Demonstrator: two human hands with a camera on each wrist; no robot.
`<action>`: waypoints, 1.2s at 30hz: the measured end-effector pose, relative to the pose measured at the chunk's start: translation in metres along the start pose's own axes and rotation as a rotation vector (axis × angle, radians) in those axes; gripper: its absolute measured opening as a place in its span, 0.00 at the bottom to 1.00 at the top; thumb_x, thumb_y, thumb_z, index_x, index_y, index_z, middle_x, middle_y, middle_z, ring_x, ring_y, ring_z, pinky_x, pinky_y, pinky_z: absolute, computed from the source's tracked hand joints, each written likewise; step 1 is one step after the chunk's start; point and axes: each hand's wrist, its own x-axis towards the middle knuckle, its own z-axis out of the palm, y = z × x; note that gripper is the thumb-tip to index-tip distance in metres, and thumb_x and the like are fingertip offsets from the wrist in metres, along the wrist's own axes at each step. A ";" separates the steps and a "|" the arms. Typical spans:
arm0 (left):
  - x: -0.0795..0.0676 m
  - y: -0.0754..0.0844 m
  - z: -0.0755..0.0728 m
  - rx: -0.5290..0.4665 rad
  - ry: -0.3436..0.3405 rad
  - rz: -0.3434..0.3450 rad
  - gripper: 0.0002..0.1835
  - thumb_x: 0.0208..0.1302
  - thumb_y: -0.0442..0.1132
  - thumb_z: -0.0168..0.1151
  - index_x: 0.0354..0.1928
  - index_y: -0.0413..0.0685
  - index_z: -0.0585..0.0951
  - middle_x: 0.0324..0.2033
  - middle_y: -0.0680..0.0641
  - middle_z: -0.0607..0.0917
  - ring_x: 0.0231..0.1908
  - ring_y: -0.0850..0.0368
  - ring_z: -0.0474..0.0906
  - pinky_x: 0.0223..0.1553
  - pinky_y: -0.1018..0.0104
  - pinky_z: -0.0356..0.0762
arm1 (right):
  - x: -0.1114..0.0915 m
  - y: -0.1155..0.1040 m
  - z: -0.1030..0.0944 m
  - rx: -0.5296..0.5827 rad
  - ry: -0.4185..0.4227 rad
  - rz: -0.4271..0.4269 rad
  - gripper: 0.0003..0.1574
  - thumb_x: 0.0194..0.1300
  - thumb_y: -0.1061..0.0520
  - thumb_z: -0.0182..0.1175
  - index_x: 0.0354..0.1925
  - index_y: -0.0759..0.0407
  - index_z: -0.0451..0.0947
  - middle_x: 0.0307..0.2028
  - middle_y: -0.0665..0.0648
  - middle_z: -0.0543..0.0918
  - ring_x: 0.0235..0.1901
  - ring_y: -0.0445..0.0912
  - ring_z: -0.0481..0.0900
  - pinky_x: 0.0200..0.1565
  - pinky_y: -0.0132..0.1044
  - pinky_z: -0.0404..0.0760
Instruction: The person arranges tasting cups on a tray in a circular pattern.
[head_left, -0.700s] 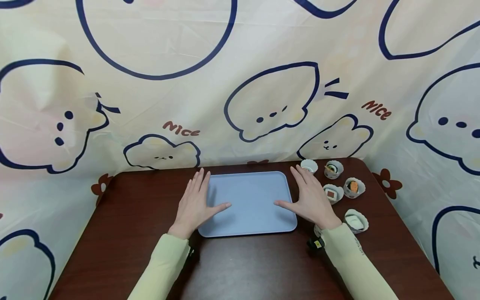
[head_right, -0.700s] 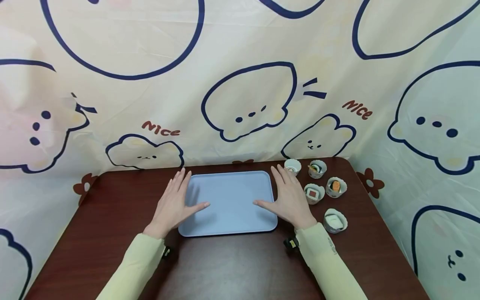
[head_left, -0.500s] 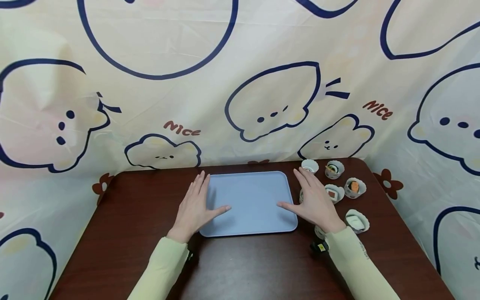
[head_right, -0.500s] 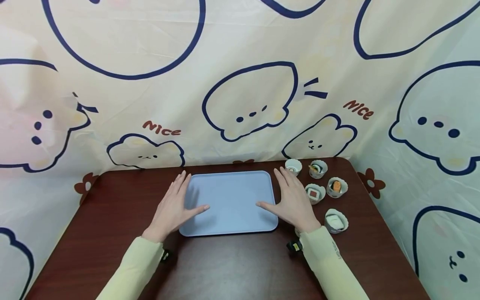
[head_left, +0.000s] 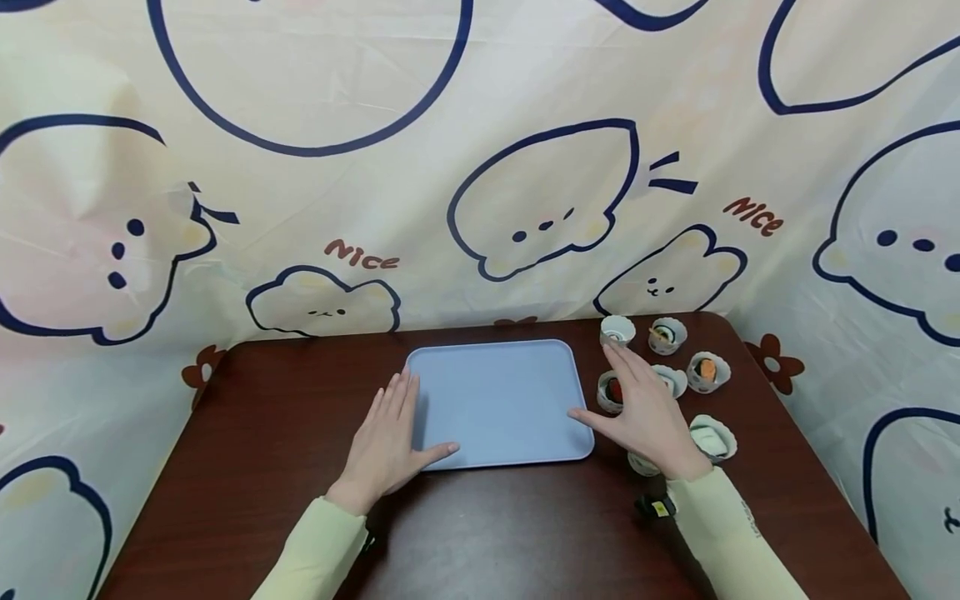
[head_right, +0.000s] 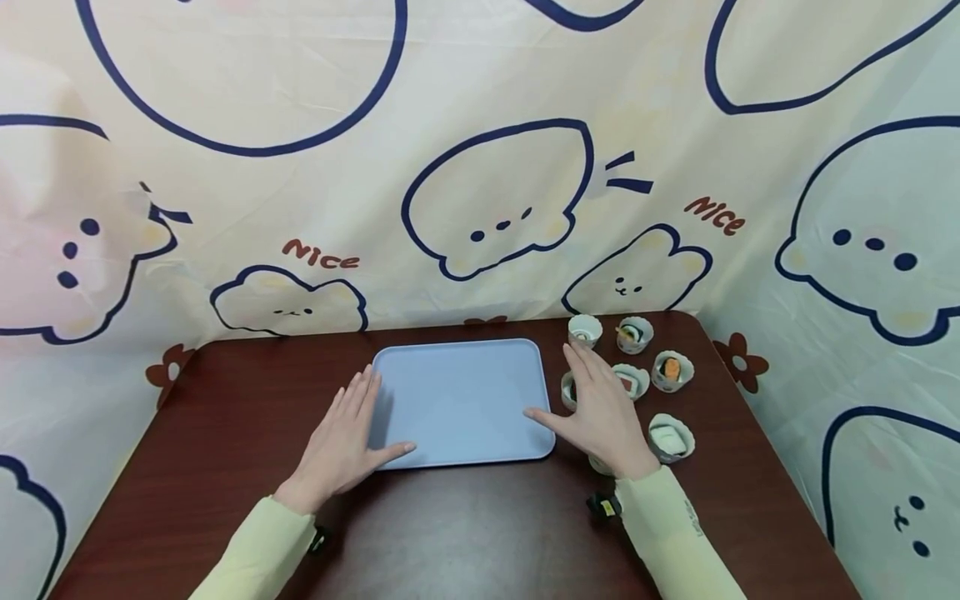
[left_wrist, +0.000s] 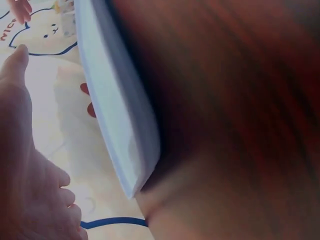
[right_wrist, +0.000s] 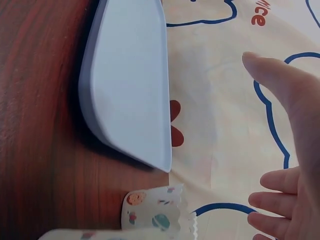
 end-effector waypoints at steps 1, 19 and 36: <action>-0.002 0.000 0.001 0.002 -0.006 0.003 0.68 0.55 0.84 0.52 0.79 0.36 0.52 0.79 0.37 0.49 0.78 0.44 0.43 0.75 0.49 0.42 | -0.002 0.000 -0.001 0.004 -0.009 0.010 0.74 0.50 0.16 0.65 0.77 0.62 0.59 0.74 0.64 0.63 0.71 0.61 0.62 0.65 0.65 0.65; -0.016 -0.006 0.022 0.026 -0.162 -0.022 0.71 0.51 0.84 0.56 0.78 0.32 0.52 0.78 0.33 0.49 0.77 0.38 0.44 0.73 0.44 0.47 | -0.041 0.005 -0.024 0.021 -0.074 0.084 0.69 0.55 0.22 0.67 0.75 0.65 0.61 0.71 0.69 0.67 0.68 0.65 0.65 0.61 0.67 0.67; -0.016 -0.006 0.027 0.063 -0.218 -0.075 0.69 0.55 0.82 0.54 0.78 0.31 0.49 0.79 0.33 0.46 0.77 0.39 0.41 0.74 0.45 0.45 | -0.064 0.013 -0.025 0.039 -0.168 0.153 0.60 0.55 0.35 0.76 0.70 0.71 0.67 0.65 0.71 0.73 0.63 0.65 0.72 0.58 0.64 0.73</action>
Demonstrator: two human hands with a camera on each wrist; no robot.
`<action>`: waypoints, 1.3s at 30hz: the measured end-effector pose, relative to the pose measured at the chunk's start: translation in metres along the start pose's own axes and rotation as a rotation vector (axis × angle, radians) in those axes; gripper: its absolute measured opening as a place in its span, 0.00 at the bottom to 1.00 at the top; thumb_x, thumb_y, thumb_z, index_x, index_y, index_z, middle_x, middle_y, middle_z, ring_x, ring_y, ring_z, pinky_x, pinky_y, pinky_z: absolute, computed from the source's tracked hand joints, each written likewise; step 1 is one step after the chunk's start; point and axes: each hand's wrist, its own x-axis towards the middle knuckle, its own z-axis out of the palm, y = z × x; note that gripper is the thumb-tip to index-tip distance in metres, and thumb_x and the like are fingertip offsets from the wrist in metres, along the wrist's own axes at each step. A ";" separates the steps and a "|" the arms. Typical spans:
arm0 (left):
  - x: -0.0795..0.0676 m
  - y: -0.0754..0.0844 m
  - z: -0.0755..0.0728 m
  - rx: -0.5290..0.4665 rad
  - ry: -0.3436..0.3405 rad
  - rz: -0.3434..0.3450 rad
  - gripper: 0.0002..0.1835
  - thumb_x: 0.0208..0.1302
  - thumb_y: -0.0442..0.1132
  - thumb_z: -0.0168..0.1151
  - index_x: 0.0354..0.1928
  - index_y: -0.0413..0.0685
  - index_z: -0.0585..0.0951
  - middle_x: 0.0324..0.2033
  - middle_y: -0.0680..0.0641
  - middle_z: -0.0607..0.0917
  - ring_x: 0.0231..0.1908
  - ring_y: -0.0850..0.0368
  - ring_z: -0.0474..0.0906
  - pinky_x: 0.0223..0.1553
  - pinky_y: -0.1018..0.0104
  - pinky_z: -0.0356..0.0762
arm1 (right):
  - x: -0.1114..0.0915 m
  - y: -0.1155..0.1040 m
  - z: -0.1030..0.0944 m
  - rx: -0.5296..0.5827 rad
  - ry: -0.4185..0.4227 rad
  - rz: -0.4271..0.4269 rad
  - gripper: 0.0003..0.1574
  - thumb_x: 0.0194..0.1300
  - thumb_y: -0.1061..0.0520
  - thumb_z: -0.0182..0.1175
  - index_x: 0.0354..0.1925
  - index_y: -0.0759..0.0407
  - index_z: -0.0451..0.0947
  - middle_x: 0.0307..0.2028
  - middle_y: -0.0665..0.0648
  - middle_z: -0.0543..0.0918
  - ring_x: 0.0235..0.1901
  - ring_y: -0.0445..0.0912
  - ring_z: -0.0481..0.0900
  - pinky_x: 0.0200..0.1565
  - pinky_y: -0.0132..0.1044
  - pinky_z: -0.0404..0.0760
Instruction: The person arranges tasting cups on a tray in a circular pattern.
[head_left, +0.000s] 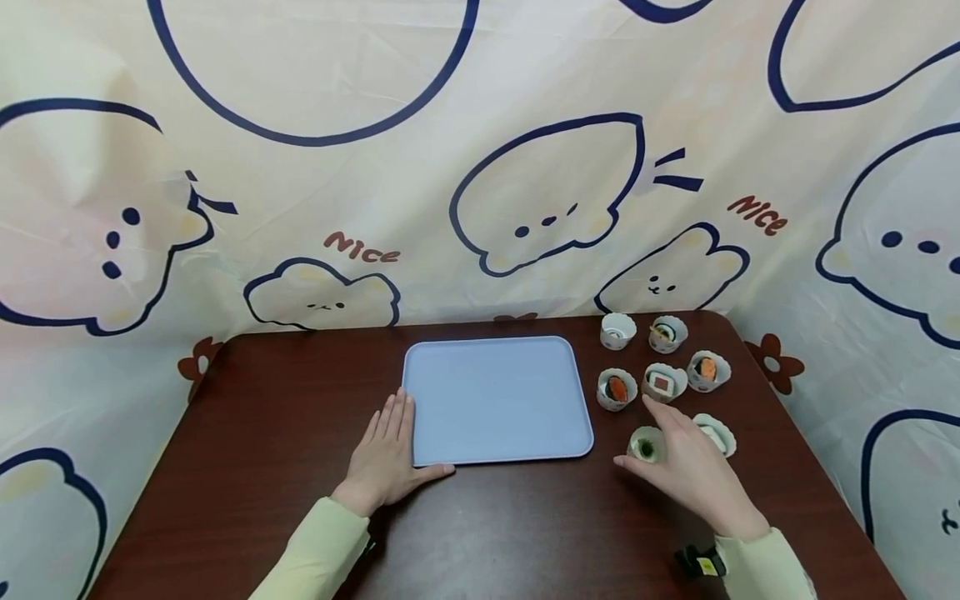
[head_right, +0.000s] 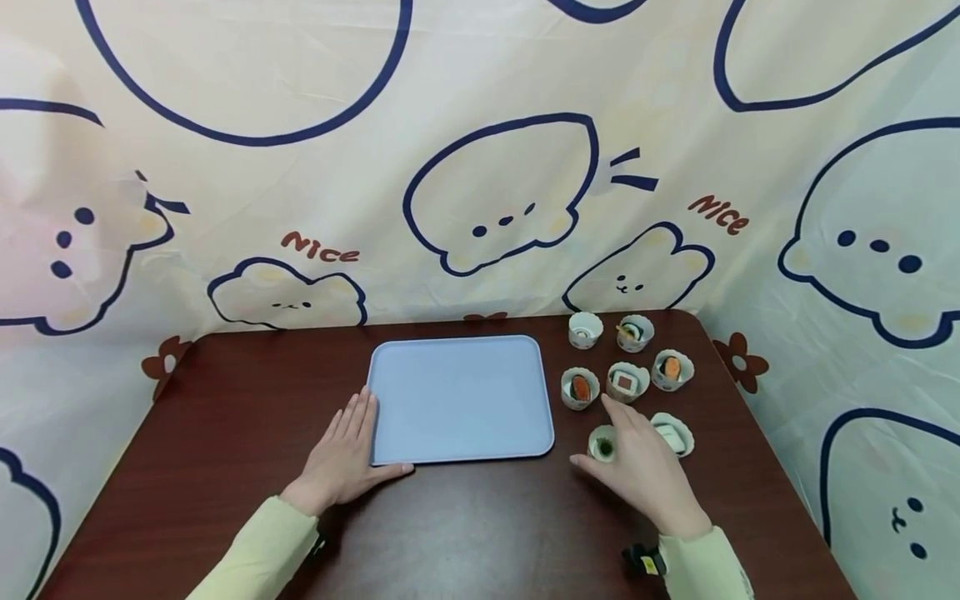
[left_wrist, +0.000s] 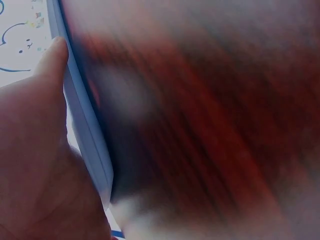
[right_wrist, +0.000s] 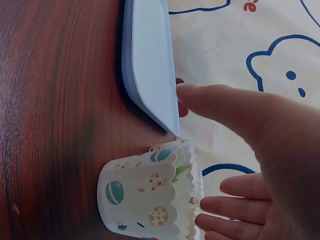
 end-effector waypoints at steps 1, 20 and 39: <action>0.000 0.001 -0.002 0.002 -0.008 -0.006 0.69 0.55 0.82 0.54 0.78 0.31 0.49 0.79 0.33 0.46 0.77 0.39 0.41 0.74 0.45 0.45 | 0.000 0.000 0.000 0.005 -0.006 0.009 0.60 0.54 0.36 0.77 0.70 0.71 0.67 0.65 0.71 0.73 0.62 0.65 0.72 0.57 0.64 0.73; 0.008 0.001 -0.005 -0.012 0.020 -0.039 0.70 0.54 0.83 0.53 0.78 0.30 0.49 0.78 0.32 0.46 0.77 0.38 0.42 0.74 0.46 0.45 | -0.001 0.009 -0.007 0.022 -0.105 0.034 0.38 0.49 0.54 0.80 0.56 0.68 0.80 0.49 0.64 0.84 0.45 0.57 0.82 0.44 0.54 0.80; 0.014 -0.007 0.008 -0.062 0.056 -0.016 0.72 0.53 0.87 0.47 0.78 0.30 0.47 0.79 0.33 0.43 0.77 0.39 0.40 0.74 0.45 0.43 | 0.005 0.022 0.005 0.090 -0.092 0.085 0.37 0.50 0.55 0.80 0.55 0.66 0.76 0.43 0.60 0.85 0.38 0.51 0.83 0.37 0.49 0.80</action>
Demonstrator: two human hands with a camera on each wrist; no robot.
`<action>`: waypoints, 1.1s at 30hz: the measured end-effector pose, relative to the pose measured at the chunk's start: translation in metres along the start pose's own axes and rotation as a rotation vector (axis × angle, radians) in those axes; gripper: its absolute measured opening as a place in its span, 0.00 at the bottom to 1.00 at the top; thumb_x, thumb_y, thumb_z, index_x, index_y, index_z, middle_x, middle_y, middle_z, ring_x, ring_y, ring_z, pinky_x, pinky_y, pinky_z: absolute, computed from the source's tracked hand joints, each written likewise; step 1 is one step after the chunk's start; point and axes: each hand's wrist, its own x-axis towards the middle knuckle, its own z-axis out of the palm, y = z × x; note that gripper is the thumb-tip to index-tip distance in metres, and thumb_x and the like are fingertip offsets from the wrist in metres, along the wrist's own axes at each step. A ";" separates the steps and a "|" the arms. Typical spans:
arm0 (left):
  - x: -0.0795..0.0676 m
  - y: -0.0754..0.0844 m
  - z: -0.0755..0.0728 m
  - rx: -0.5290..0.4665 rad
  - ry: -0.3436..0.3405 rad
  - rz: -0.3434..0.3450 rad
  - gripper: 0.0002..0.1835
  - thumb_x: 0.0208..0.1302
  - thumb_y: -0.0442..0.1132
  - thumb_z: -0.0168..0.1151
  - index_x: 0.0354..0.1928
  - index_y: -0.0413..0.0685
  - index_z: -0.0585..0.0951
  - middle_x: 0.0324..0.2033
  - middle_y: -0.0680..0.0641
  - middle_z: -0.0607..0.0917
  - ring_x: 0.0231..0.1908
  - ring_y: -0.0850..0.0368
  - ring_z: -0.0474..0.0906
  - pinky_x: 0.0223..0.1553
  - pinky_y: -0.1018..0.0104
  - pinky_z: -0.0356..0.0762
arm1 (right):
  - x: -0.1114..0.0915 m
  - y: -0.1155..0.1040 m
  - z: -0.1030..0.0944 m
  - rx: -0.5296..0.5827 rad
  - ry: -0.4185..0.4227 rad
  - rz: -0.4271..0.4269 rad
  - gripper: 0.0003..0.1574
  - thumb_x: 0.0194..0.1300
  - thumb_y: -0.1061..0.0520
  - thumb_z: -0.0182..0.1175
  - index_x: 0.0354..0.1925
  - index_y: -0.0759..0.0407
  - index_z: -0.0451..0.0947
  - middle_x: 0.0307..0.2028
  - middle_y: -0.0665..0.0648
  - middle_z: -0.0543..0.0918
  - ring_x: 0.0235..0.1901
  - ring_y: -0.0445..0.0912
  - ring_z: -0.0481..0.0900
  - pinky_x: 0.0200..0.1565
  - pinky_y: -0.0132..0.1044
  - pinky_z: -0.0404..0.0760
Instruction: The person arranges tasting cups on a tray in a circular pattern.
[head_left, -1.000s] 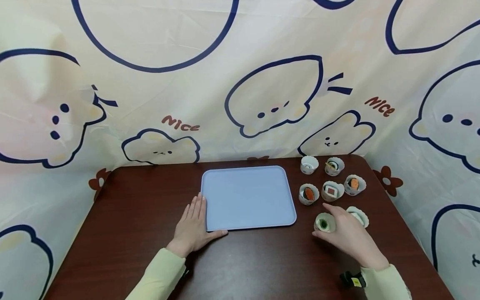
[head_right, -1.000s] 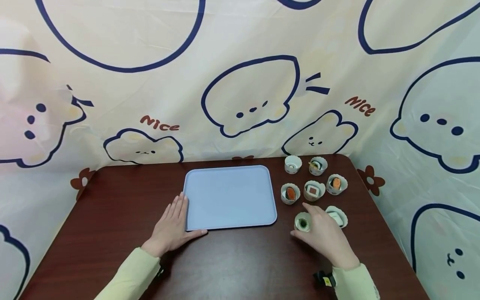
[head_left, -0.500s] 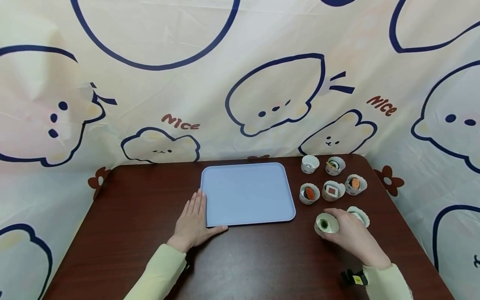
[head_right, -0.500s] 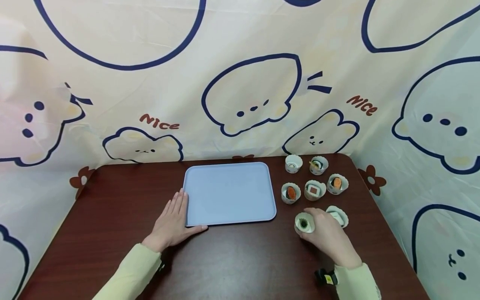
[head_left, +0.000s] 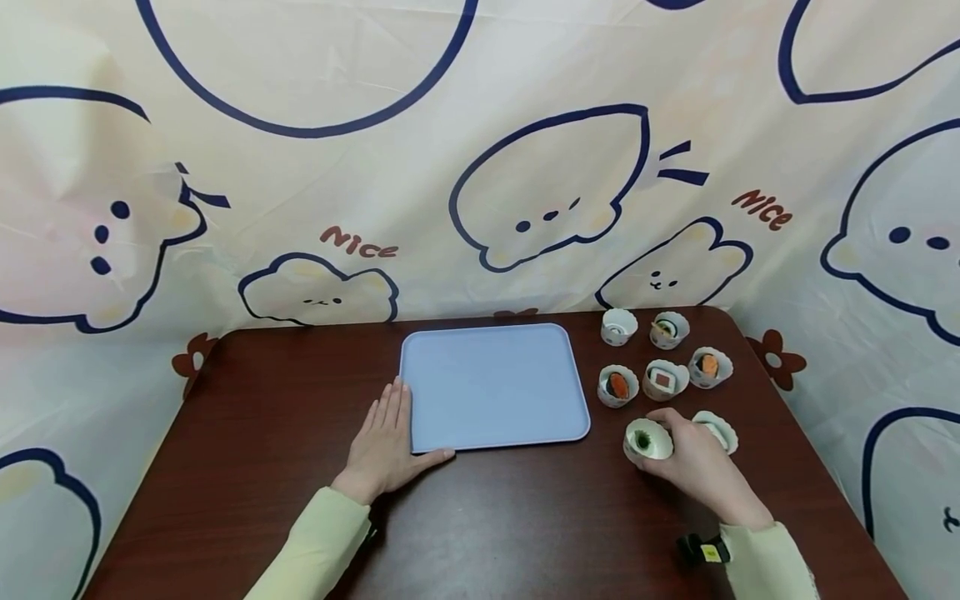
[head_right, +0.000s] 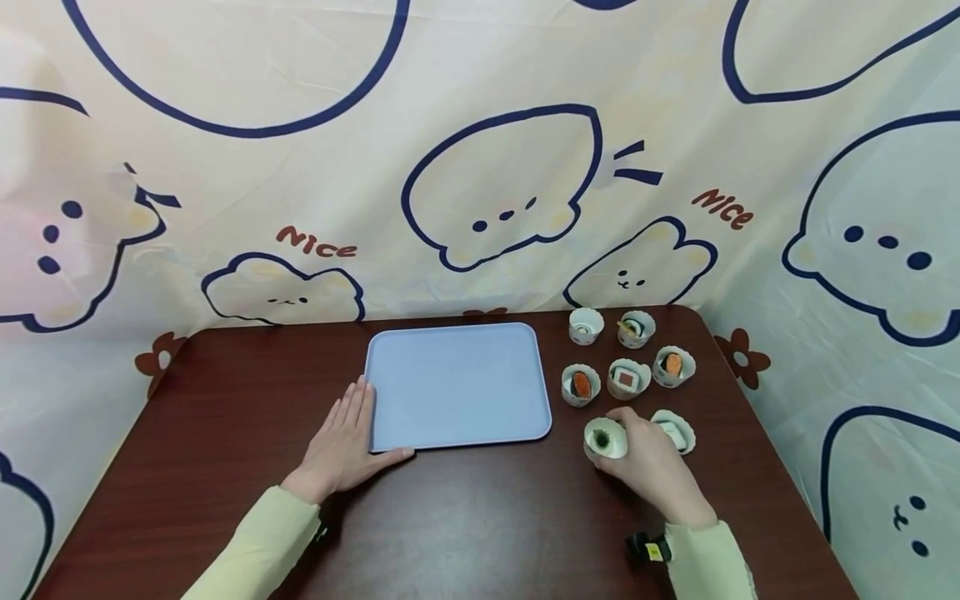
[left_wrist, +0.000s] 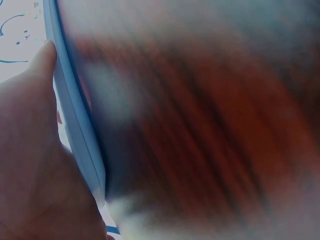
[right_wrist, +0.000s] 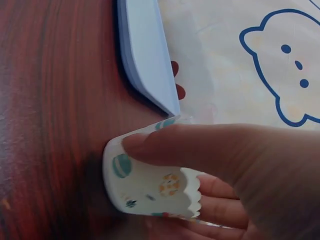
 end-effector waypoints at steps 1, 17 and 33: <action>0.000 -0.001 0.001 0.009 0.000 -0.001 0.72 0.53 0.87 0.47 0.78 0.30 0.47 0.79 0.33 0.43 0.77 0.39 0.40 0.74 0.45 0.44 | 0.000 0.001 0.001 0.004 0.007 -0.001 0.37 0.50 0.55 0.80 0.54 0.66 0.77 0.42 0.59 0.85 0.38 0.51 0.83 0.38 0.48 0.80; 0.002 -0.004 0.006 0.020 0.002 -0.001 0.72 0.52 0.87 0.47 0.79 0.31 0.45 0.79 0.34 0.41 0.78 0.40 0.39 0.74 0.46 0.45 | -0.005 0.006 0.013 0.069 0.081 0.039 0.39 0.52 0.54 0.80 0.57 0.68 0.74 0.42 0.59 0.85 0.38 0.51 0.82 0.38 0.47 0.79; 0.001 -0.003 0.003 0.007 -0.006 -0.003 0.72 0.53 0.86 0.48 0.79 0.32 0.45 0.79 0.35 0.41 0.78 0.40 0.39 0.74 0.46 0.44 | -0.005 0.005 0.017 0.091 0.133 0.033 0.36 0.56 0.52 0.78 0.56 0.64 0.75 0.45 0.60 0.84 0.35 0.47 0.80 0.35 0.43 0.76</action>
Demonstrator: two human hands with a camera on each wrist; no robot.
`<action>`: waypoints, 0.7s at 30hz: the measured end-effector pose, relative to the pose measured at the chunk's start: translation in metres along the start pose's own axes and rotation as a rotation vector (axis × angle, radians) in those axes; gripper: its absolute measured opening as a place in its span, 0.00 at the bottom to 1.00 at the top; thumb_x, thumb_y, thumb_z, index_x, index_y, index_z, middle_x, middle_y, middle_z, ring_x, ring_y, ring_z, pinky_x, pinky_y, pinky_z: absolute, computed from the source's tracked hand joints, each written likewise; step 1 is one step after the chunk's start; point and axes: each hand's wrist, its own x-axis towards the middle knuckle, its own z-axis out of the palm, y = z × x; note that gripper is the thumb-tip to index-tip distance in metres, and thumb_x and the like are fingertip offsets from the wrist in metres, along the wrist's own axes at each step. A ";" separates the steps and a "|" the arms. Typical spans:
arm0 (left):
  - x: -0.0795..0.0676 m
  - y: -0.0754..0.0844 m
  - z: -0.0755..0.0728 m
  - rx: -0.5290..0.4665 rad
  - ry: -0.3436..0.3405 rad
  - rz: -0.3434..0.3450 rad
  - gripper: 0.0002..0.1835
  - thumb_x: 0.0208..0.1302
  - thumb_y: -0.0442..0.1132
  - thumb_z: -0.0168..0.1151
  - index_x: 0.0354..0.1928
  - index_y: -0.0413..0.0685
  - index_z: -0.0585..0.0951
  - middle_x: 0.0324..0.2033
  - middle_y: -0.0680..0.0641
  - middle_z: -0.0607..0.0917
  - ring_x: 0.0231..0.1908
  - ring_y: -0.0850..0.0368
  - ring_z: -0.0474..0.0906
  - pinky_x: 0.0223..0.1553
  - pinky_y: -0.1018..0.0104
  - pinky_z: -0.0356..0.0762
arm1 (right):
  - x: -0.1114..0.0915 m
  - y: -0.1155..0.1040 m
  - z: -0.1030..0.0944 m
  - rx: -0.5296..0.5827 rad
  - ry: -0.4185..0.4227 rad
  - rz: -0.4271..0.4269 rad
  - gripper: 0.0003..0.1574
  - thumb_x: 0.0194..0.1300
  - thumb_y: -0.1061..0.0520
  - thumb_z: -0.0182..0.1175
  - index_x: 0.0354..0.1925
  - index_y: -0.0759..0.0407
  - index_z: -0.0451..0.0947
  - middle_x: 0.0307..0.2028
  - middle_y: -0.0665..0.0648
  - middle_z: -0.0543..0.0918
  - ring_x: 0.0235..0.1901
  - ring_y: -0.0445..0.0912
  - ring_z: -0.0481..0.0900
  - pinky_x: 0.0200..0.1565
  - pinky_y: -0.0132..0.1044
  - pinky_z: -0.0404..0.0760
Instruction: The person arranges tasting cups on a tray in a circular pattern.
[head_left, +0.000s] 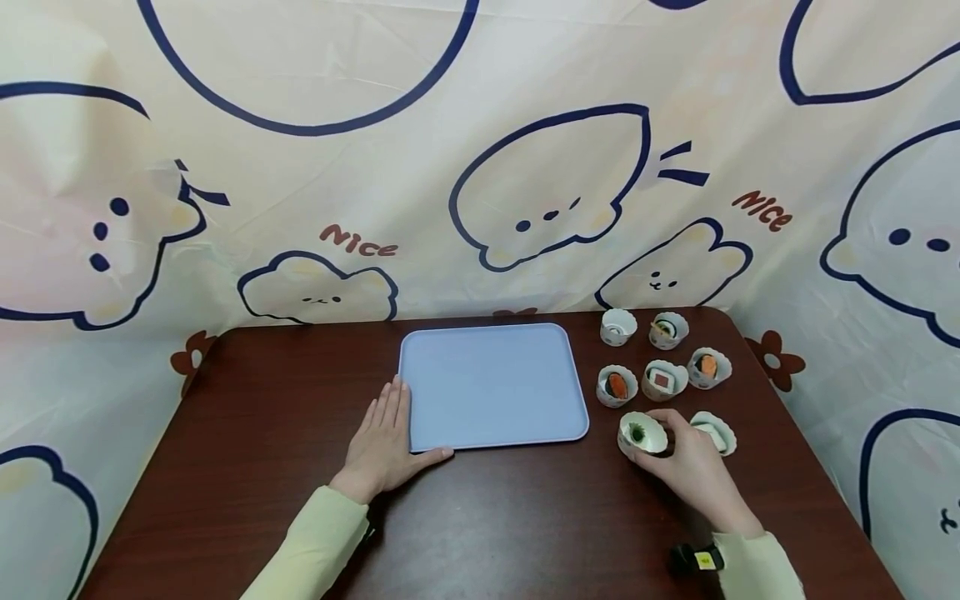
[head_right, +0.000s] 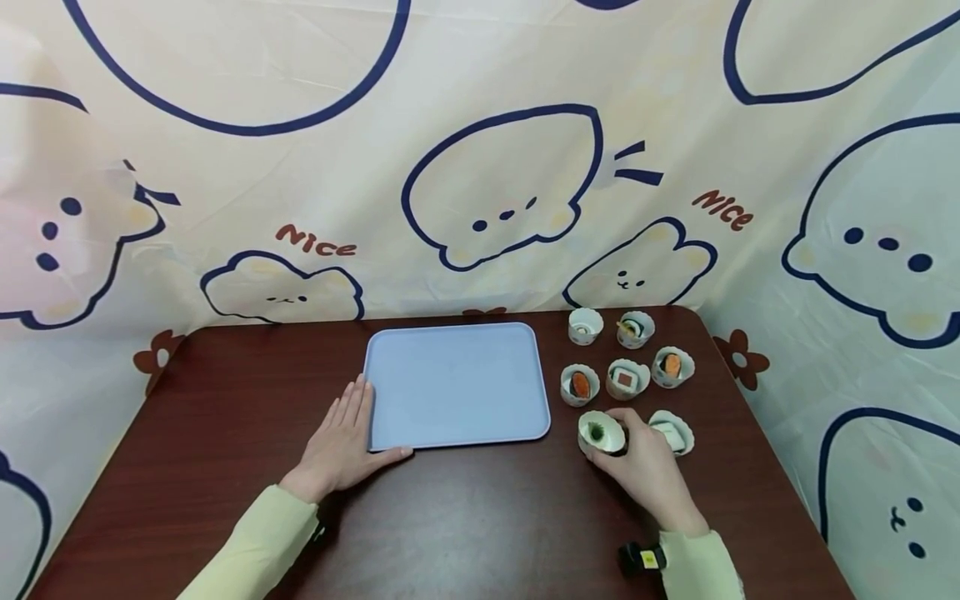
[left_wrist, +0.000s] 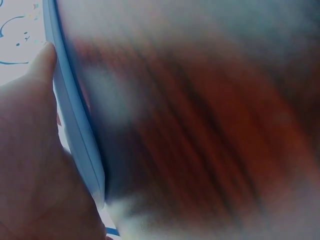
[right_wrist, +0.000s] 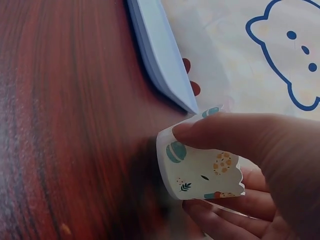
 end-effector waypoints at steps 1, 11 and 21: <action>0.000 0.000 0.000 0.000 0.000 0.001 0.72 0.53 0.86 0.48 0.79 0.32 0.45 0.79 0.35 0.41 0.78 0.40 0.39 0.74 0.46 0.44 | 0.000 -0.001 0.000 0.001 0.003 -0.005 0.36 0.56 0.52 0.78 0.57 0.64 0.75 0.45 0.60 0.84 0.34 0.46 0.79 0.34 0.42 0.76; 0.000 0.000 -0.001 -0.005 -0.010 -0.006 0.71 0.54 0.87 0.45 0.79 0.33 0.45 0.79 0.36 0.41 0.78 0.41 0.38 0.74 0.46 0.43 | 0.007 -0.014 -0.001 0.017 0.017 -0.056 0.37 0.56 0.51 0.79 0.58 0.63 0.75 0.45 0.58 0.84 0.35 0.45 0.79 0.34 0.41 0.77; 0.000 0.001 -0.002 -0.001 -0.013 -0.011 0.70 0.55 0.87 0.42 0.79 0.33 0.44 0.79 0.36 0.41 0.78 0.41 0.38 0.75 0.46 0.41 | 0.017 -0.025 0.000 0.031 0.030 -0.100 0.38 0.54 0.54 0.79 0.59 0.62 0.75 0.47 0.59 0.84 0.39 0.47 0.80 0.37 0.44 0.77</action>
